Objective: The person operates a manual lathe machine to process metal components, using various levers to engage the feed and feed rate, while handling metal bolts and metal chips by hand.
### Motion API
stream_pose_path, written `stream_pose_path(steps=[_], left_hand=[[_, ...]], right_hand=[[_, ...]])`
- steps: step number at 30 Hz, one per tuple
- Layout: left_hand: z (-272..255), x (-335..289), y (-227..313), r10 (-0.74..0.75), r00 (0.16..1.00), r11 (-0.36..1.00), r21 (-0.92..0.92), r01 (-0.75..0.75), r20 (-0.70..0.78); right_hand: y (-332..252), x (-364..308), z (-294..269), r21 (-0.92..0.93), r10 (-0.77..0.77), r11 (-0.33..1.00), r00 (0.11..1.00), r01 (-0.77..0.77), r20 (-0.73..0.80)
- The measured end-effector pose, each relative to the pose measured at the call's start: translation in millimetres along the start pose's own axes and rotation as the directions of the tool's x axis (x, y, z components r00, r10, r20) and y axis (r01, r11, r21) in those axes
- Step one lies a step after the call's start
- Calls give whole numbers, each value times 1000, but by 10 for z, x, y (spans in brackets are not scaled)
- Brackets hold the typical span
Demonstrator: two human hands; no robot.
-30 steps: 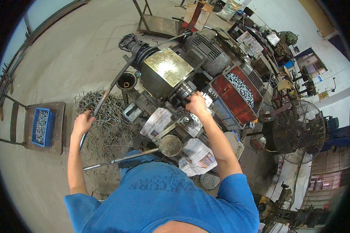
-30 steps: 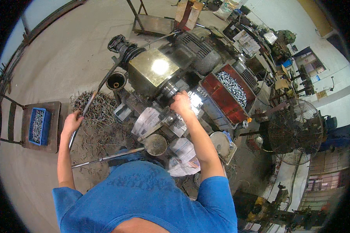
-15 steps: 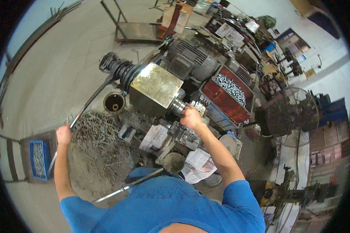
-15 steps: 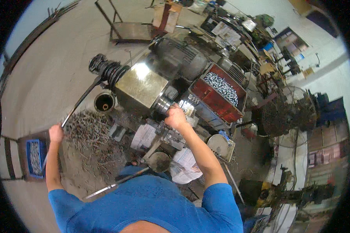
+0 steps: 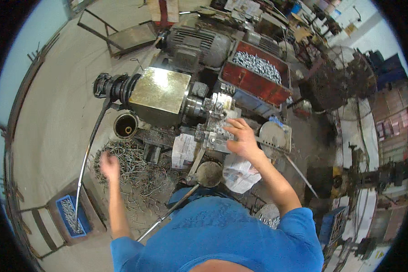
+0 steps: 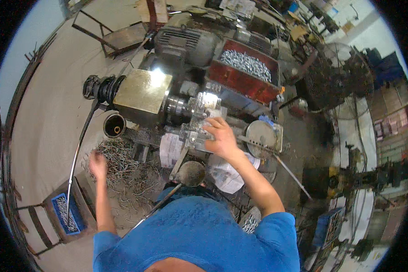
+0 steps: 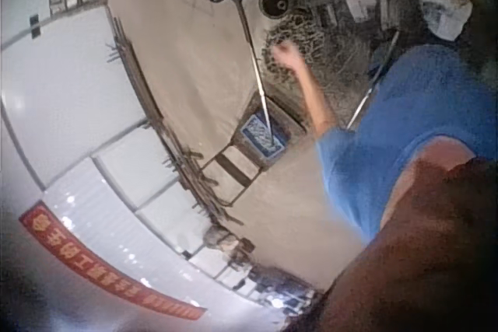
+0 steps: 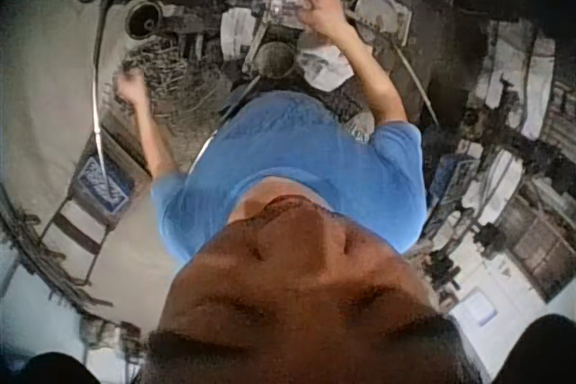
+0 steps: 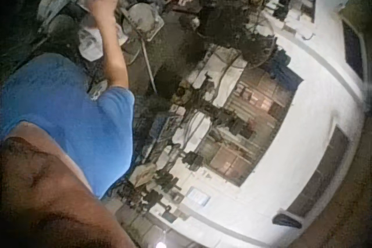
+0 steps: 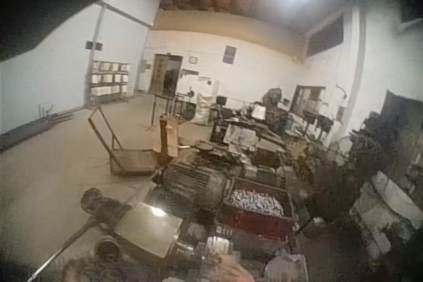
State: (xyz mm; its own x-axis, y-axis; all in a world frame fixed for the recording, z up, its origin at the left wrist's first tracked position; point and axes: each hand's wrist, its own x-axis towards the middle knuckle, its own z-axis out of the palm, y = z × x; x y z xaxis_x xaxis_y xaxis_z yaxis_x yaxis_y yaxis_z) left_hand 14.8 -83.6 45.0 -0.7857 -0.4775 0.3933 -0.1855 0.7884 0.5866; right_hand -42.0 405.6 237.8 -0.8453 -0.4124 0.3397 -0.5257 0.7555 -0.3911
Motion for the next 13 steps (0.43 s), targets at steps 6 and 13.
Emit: stream_pose_path(steps=[6, 13], left_hand=[[1523, -672, 4, -50, 710, 921, 307, -239, 702], [1526, -176, 51, 127, 490, 643, 305, -703, 862]], right_hand=[[217, -1124, -370, -130, 314, 945, 945, -301, 95], [645, -2159, -640, -200, 588, 805, 795, -558, 150]])
